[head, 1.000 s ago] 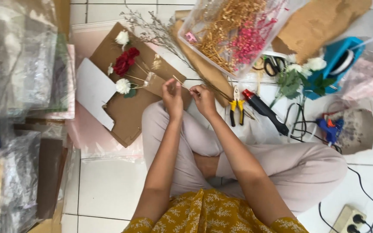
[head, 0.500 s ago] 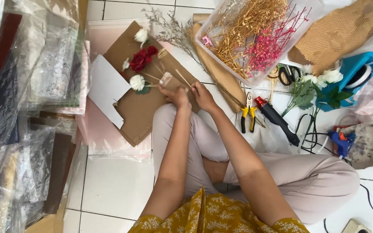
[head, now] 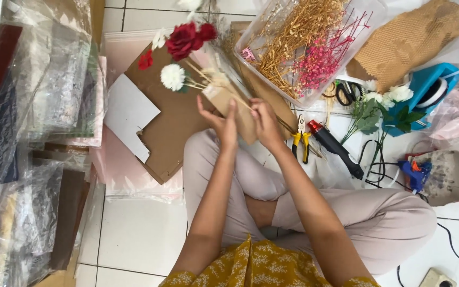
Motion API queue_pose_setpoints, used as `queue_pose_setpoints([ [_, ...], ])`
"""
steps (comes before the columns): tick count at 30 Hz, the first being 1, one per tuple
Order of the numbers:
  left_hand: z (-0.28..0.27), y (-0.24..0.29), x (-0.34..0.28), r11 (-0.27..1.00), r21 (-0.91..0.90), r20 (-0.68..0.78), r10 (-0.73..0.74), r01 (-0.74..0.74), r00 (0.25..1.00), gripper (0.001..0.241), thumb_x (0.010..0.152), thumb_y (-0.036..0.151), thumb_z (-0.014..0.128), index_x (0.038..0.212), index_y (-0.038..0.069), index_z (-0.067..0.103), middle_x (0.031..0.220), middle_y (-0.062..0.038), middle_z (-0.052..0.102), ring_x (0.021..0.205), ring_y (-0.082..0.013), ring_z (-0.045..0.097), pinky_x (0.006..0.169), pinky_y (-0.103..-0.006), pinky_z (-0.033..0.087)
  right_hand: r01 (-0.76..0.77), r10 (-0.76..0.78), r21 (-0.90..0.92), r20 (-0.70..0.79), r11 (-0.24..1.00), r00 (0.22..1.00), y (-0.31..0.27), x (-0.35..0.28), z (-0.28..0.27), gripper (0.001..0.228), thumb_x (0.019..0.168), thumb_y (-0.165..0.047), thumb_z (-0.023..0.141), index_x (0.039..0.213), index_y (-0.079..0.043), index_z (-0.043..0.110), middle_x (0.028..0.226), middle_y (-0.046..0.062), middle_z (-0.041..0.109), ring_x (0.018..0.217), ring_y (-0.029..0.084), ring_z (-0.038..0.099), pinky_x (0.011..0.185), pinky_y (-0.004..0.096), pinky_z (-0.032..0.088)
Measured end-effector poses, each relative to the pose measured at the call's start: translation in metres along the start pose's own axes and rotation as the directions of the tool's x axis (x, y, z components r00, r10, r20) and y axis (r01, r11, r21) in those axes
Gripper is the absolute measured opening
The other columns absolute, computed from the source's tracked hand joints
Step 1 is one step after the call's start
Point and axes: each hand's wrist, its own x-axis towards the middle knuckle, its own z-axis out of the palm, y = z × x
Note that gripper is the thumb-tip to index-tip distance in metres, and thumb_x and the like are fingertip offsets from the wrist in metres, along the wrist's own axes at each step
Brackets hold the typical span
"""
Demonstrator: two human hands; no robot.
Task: The person sits on the floor and arranges dried flowers and artificial blooms into a bouquet. They select stems from a plastic container, use pliers to trim the stems, and bundle them together with a green floral tape.
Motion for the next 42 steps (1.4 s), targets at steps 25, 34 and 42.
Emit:
queue_pose_setpoints([
  [25, 0.008, -0.067, -0.097, 0.958, 0.247, 0.883, -0.16, -0.147, 0.44, 0.066, 0.091, 0.003, 0.074, 0.146, 0.02, 0.043, 0.14, -0.013, 0.035, 0.131, -0.0461, 0.051, 0.107, -0.0637, 0.045, -0.252, 0.156, -0.242, -0.355, 0.937, 0.922, -0.012, -0.067, -0.12, 0.013, 0.089, -0.004, 0.08, 0.101, -0.009, 0.08, 0.083, 0.008, 0.072, 0.072, 0.028, 0.071, 0.064, 0.036, 0.055],
  [34, 0.008, -0.066, -0.096, 0.969, 0.215, 0.891, -0.144, -0.122, 0.431, 0.063, 0.089, -0.002, 0.073, 0.143, 0.009, 0.042, 0.14, -0.021, 0.037, 0.133, -0.0542, 0.044, 0.105, -0.0754, 0.037, -0.271, 0.172, -0.244, -0.362, 0.931, 0.916, -0.007, -0.073, -0.119, 0.015, 0.083, -0.003, 0.084, 0.094, -0.011, 0.081, 0.079, 0.006, 0.072, 0.07, 0.026, 0.069, 0.062, 0.033, 0.055],
  [42, 0.01, -0.058, -0.099, 0.96, 0.241, 0.883, -0.154, -0.145, 0.444, 0.058, 0.09, -0.001, 0.074, 0.139, 0.009, 0.045, 0.137, -0.018, 0.043, 0.134, -0.0495, 0.046, 0.104, -0.0755, 0.039, -0.262, 0.168, -0.221, -0.369, 0.94, 0.914, -0.008, -0.073, -0.122, 0.013, 0.086, -0.004, 0.082, 0.096, -0.012, 0.08, 0.083, 0.009, 0.072, 0.08, 0.031, 0.072, 0.067, 0.035, 0.058],
])
